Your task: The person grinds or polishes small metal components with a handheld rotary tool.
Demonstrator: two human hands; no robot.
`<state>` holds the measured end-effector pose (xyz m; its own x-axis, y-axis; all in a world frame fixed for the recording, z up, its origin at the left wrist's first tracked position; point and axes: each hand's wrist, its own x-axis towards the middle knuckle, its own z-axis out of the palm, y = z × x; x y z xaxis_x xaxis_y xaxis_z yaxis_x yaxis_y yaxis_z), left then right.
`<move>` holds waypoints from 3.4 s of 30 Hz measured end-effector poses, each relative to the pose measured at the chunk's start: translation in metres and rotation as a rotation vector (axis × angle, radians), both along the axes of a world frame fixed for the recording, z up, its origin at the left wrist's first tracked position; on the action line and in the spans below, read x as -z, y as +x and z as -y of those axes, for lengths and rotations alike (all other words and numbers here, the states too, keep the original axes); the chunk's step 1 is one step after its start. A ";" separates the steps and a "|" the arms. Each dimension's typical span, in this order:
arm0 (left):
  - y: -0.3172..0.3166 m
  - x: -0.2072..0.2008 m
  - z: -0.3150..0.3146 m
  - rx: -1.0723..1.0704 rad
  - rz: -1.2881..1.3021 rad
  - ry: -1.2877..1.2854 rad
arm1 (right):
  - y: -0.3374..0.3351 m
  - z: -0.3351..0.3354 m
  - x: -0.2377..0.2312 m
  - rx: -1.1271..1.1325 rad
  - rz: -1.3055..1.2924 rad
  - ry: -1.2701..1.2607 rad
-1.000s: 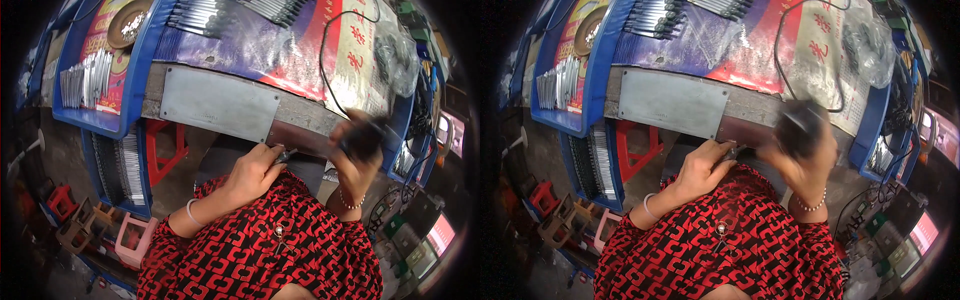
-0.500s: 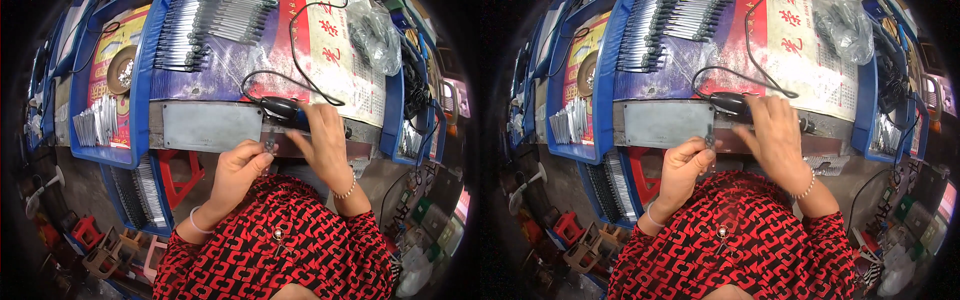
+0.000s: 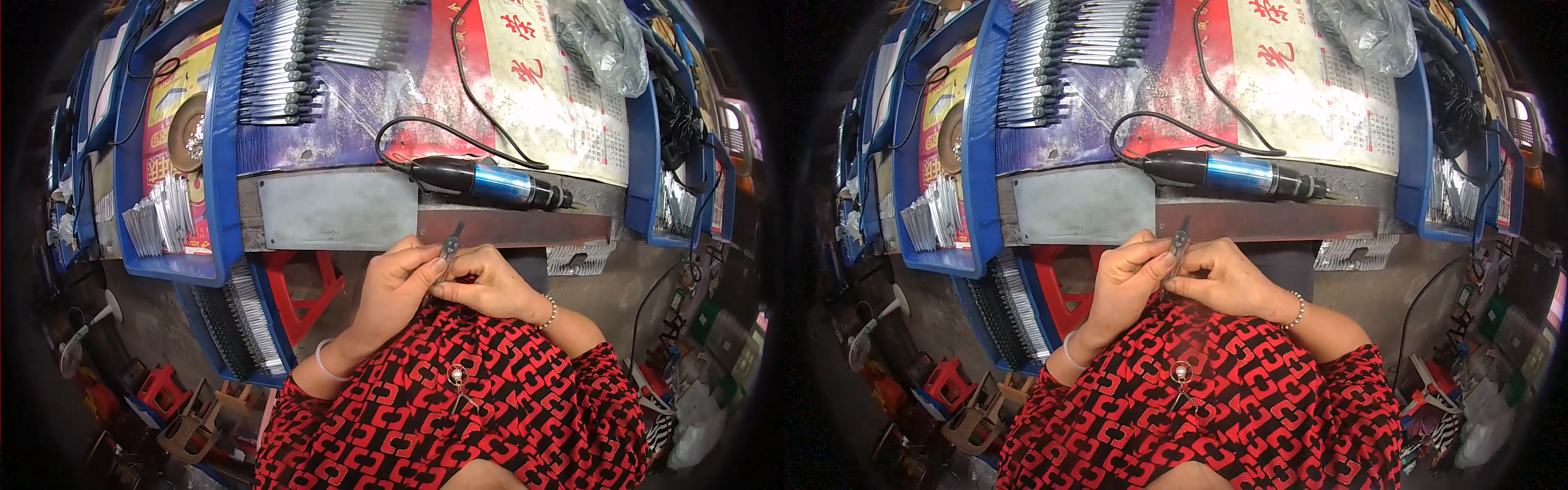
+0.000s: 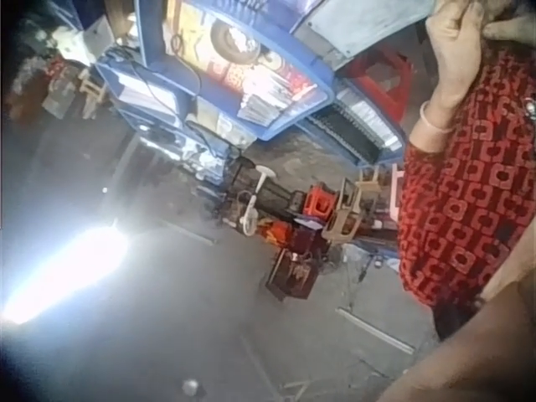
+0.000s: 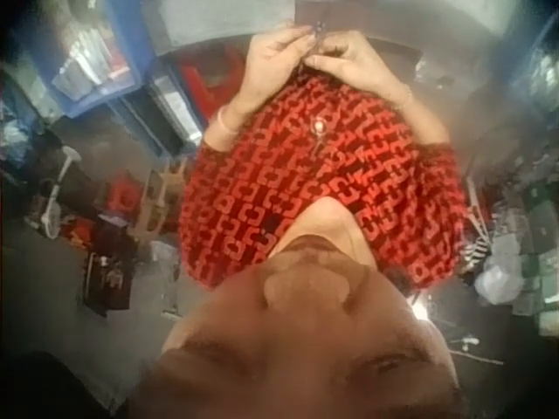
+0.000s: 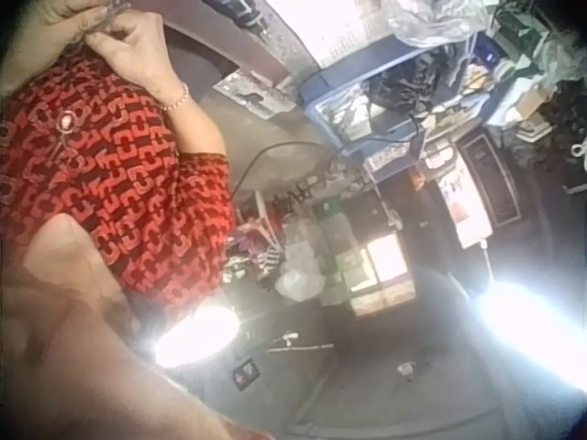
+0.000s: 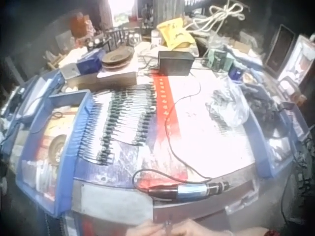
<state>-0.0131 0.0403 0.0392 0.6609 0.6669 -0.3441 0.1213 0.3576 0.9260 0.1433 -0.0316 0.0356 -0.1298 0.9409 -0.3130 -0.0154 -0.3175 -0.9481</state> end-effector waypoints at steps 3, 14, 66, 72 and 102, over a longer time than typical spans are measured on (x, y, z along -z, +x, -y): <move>-0.001 -0.002 -0.002 0.044 -0.033 0.023 | -0.001 0.001 -0.001 -0.020 -0.046 -0.121; -0.007 -0.001 -0.007 0.116 -0.084 0.077 | -0.005 0.002 0.006 -0.047 -0.085 -0.134; -0.015 0.027 -0.046 0.213 0.458 -0.943 | 0.013 -0.021 -0.012 -0.097 -0.132 -0.080; -0.016 0.018 -0.048 0.102 0.538 -0.856 | 0.046 -0.032 -0.037 0.190 1.069 0.519; 0.007 0.048 0.040 -0.100 0.143 -0.645 | 0.009 -0.019 -0.050 0.185 -0.047 0.981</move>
